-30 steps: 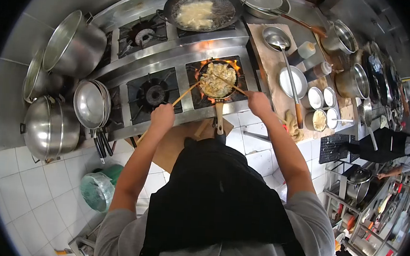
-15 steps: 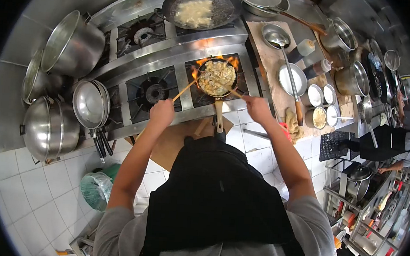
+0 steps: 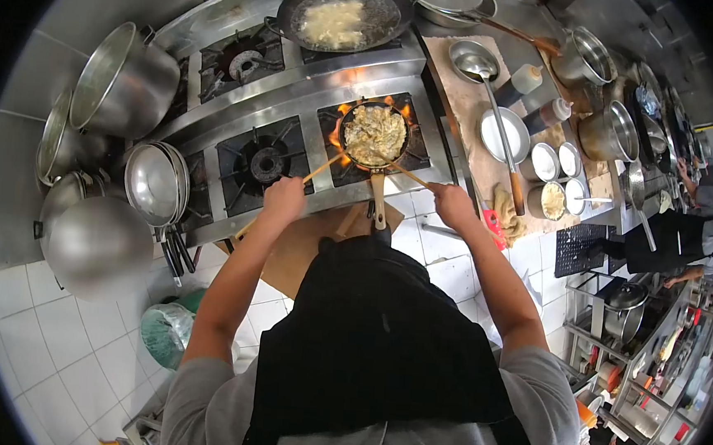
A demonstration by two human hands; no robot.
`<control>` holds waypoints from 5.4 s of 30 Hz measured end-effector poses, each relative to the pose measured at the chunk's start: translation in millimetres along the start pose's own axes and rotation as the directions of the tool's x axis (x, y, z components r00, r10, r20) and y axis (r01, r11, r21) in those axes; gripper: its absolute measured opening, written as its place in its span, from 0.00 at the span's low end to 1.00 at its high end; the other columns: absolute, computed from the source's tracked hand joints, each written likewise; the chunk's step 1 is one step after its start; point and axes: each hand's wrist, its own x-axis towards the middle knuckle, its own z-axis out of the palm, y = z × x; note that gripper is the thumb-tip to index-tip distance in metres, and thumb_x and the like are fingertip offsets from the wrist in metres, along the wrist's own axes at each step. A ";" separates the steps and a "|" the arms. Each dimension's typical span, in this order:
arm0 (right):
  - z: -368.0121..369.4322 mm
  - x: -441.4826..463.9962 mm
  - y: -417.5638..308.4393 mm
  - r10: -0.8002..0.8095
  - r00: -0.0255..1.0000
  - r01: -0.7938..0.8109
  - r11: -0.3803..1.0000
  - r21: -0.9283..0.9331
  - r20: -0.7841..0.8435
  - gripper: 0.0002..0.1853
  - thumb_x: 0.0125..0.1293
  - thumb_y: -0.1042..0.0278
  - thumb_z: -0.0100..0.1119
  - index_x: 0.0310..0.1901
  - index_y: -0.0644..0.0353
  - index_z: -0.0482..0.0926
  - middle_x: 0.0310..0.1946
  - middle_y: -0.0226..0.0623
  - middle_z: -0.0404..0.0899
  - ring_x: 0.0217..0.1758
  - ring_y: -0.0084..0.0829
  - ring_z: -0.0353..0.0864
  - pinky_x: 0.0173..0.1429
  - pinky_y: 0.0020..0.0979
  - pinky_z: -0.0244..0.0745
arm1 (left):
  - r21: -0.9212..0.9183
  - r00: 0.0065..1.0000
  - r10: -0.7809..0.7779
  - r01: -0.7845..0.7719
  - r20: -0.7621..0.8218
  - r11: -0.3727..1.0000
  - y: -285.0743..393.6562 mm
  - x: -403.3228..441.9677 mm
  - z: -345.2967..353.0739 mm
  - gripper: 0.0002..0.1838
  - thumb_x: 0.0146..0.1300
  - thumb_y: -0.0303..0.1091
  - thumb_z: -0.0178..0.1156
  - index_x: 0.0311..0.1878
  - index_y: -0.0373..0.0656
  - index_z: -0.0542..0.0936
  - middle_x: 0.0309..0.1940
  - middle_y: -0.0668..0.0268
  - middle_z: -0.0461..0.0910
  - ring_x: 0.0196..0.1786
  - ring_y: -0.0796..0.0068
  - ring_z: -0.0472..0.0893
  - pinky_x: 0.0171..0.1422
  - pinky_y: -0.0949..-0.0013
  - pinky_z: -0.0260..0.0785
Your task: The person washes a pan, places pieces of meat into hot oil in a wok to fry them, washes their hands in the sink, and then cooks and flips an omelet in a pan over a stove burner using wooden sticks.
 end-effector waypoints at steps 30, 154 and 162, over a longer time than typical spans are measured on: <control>-5.8 23.3 11.2 0.061 0.989 -0.061 0.998 0.000 -0.136 0.19 0.66 0.72 0.51 0.55 0.54 0.85 0.35 0.57 0.85 0.40 0.55 0.86 0.48 0.52 0.81 | 0.050 0.998 0.043 -0.040 -0.055 0.998 20.1 22.1 -4.3 0.13 0.69 0.33 0.52 0.41 0.38 0.84 0.37 0.45 0.86 0.43 0.41 0.86 0.48 0.43 0.79; 13.6 13.8 33.2 0.030 0.998 -0.012 0.949 0.315 -0.052 0.19 0.73 0.70 0.47 0.59 0.62 0.81 0.44 0.58 0.84 0.44 0.54 0.85 0.51 0.47 0.79 | -0.803 0.933 -0.215 -0.114 -0.289 0.585 32.8 -39.6 73.9 0.17 0.74 0.41 0.56 0.36 0.36 0.79 0.21 0.65 0.76 0.26 0.69 0.75 0.33 0.61 0.68; -7.8 -21.9 73.5 0.099 0.833 0.065 0.959 0.274 -0.545 0.20 0.66 0.79 0.52 0.60 0.63 0.77 0.42 0.59 0.78 0.44 0.61 0.78 0.50 0.53 0.74 | -0.901 0.918 -0.396 0.190 0.021 0.391 9.9 -98.9 98.7 0.16 0.75 0.44 0.59 0.36 0.41 0.80 0.17 0.76 0.68 0.19 0.86 0.67 0.22 0.75 0.59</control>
